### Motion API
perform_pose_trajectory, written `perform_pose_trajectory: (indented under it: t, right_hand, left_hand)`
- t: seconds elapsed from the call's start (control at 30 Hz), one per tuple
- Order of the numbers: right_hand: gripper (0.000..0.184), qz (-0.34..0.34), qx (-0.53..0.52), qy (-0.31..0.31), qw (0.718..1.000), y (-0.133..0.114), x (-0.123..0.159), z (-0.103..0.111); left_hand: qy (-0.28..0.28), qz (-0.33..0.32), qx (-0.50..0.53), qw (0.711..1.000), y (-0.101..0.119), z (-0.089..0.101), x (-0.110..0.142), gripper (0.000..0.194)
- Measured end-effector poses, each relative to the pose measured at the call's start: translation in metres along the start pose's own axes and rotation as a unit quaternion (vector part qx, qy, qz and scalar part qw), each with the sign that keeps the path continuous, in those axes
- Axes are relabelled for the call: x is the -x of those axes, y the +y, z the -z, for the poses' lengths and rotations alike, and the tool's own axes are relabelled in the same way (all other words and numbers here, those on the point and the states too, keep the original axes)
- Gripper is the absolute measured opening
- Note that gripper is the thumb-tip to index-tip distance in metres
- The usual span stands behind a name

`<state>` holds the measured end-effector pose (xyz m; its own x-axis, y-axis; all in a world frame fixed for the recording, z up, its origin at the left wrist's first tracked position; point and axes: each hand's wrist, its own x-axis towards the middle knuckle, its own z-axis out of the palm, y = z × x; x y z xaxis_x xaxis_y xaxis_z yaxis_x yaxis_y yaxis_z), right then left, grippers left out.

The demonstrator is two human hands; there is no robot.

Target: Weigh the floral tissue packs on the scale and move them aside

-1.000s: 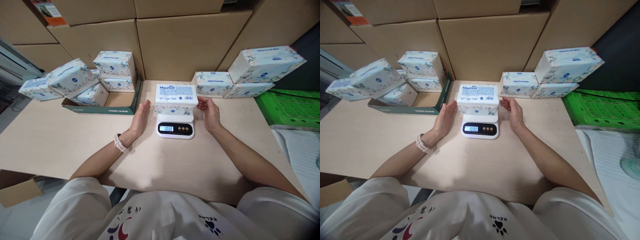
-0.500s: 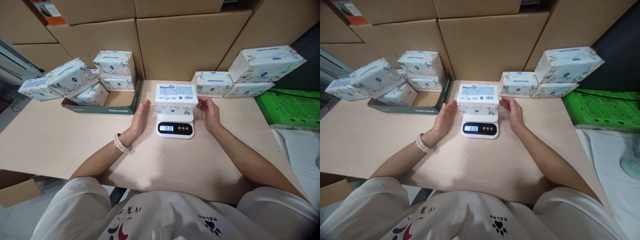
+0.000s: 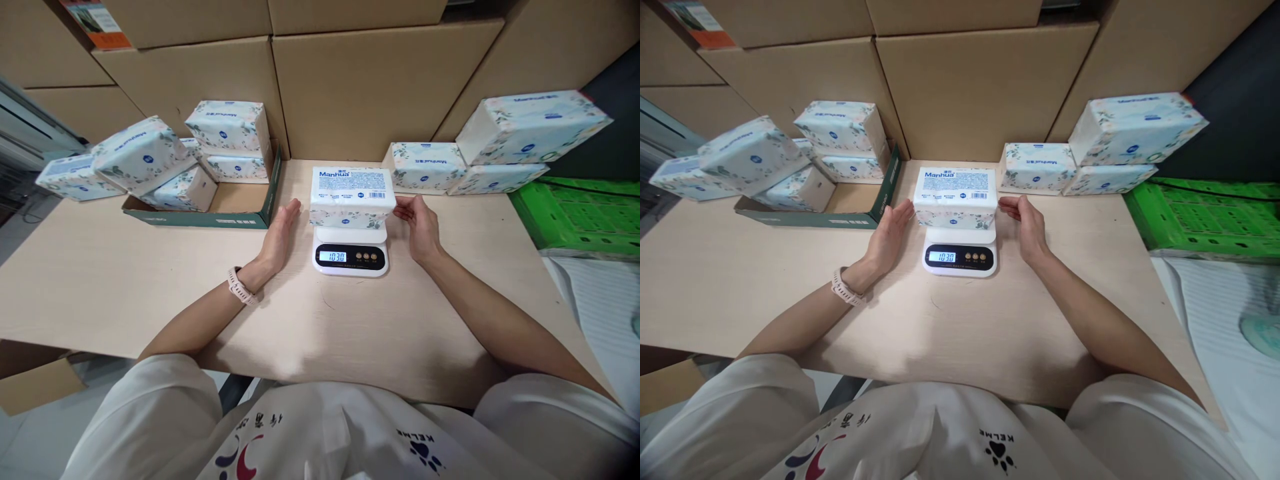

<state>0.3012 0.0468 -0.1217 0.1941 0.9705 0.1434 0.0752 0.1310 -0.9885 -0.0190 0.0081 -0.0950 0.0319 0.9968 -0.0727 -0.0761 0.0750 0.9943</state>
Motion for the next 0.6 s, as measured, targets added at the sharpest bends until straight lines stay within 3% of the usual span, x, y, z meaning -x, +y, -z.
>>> perform_pose_trajectory:
  t: [0.27,0.6]
  right_hand:
    - [0.082,0.001,0.005,-0.013,1.000,0.0030,-0.0005,0.0025]
    - [0.080,0.014,0.002,-0.019,1.000,0.0050,-0.0018,0.0020]
  left_hand:
    - [0.000,-0.006,0.007,1.000,-0.0025,0.0009,-0.0014,0.089]
    - [0.015,-0.017,0.035,0.999,-0.0090,0.0046,-0.0048,0.074]
